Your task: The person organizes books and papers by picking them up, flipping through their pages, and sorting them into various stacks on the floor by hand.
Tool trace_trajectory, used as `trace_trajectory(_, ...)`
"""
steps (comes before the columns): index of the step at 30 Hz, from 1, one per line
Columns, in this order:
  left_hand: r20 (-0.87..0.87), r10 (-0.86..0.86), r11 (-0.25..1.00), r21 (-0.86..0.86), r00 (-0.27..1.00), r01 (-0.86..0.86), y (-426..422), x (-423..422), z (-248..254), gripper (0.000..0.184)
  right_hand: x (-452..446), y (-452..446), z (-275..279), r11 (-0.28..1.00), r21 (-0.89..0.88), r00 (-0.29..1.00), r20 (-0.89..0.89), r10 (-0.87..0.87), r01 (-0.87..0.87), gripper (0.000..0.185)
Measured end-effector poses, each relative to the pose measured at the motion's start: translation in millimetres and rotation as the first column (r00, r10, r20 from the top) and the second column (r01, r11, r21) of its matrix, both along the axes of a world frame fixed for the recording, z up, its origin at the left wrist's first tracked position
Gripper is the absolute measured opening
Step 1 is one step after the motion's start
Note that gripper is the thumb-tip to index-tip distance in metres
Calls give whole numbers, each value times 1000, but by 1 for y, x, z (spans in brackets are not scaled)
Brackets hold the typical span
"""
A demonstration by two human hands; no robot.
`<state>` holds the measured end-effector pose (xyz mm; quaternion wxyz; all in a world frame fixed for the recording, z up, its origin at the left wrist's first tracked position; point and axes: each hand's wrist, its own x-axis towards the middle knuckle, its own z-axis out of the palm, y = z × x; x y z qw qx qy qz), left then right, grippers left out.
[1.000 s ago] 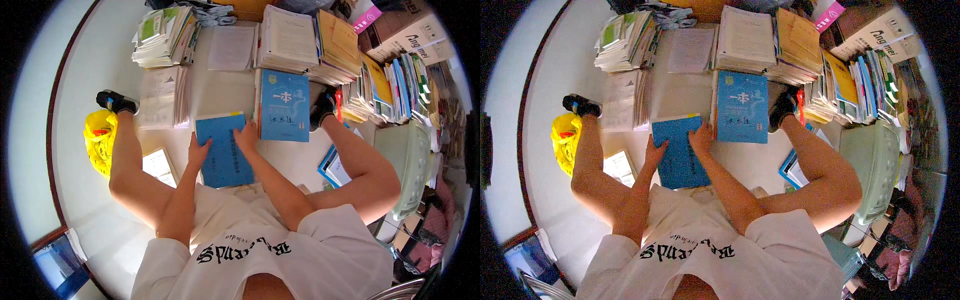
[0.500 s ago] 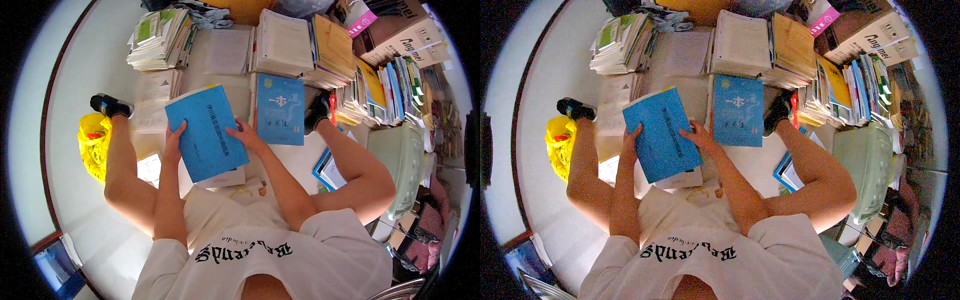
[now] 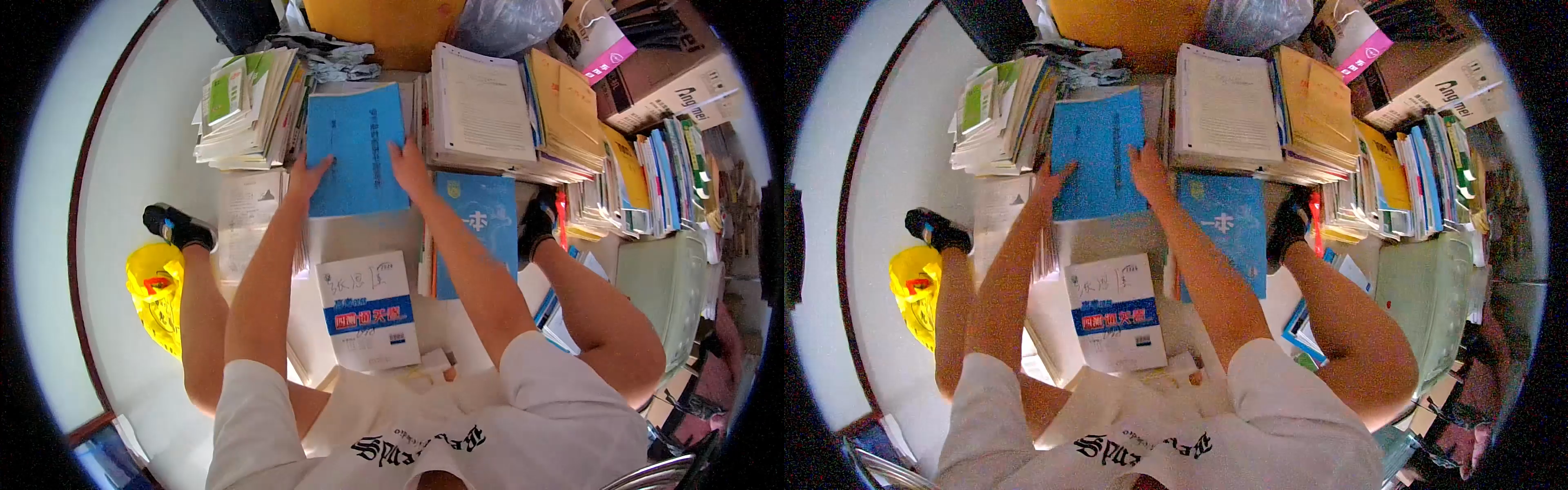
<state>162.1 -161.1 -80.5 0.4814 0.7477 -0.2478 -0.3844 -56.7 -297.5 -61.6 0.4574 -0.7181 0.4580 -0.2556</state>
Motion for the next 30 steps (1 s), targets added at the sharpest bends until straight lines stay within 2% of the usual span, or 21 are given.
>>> trace_trajectory(1,-1,-6,1000,5,1000,6,-19,13,-4,69,15,-17,-12,1000,5,1000,-1,-6,6,44)
trace_trajectory(3,-37,-13,998,-57,999,11,-49,30,-13,72,41,-43,-37,985,-155,997,29,-70,74,39)
trace_trajectory(7,-137,40,999,-28,990,-44,-87,28,-15,72,60,-67,-5,986,-115,988,-85,-132,122,33)
trace_trajectory(8,-154,16,999,-45,988,-23,-93,26,-11,70,63,-70,10,989,-113,975,-188,-115,95,32)
trace_trajectory(10,-180,-4,999,-45,984,-4,-104,27,-30,69,70,-75,-10,994,-91,950,-299,-88,63,31)
trace_trajectory(13,-139,15,999,32,990,-11,-139,35,-75,63,73,-86,-54,979,-162,942,-292,-166,122,42)
trace_trajectory(14,88,-80,997,-17,993,81,-145,43,-92,63,75,-81,-68,955,-206,925,-270,-266,214,52)
trace_trajectory(15,311,-160,983,-40,937,181,-145,44,-101,63,73,-72,-73,921,-244,900,-245,-361,303,61)
trace_trajectory(19,417,-161,981,-29,895,190,-146,46,-112,60,69,-58,-78,931,-273,904,-285,-318,242,74)
trace_trajectory(21,586,-186,982,146,788,123,-150,41,-107,59,72,-60,-78,927,-315,880,-357,-313,202,78)
trace_trajectory(22,582,-188,981,147,791,125,-149,33,-101,59,71,-61,-92,927,-315,878,-361,-314,203,78)
trace_trajectory(24,840,-258,953,303,478,-18,-146,21,-93,60,68,-60,-110,901,-384,905,-281,-320,200,78)
trace_trajectory(25,838,-260,953,304,480,-15,-147,28,-110,60,67,-57,-107,892,-406,912,-256,-321,200,78)
trace_trajectory(27,731,-227,962,271,643,31,-147,46,-143,68,63,-47,-98,860,-506,870,-392,-299,68,77)
trace_trajectory(28,731,-225,962,271,644,28,-146,43,-154,68,62,-44,-97,860,-505,871,-392,-296,65,77)
trace_trajectory(30,767,69,997,-36,638,-65,-145,41,-162,70,65,-43,-96,782,-623,843,-419,-337,3,72)
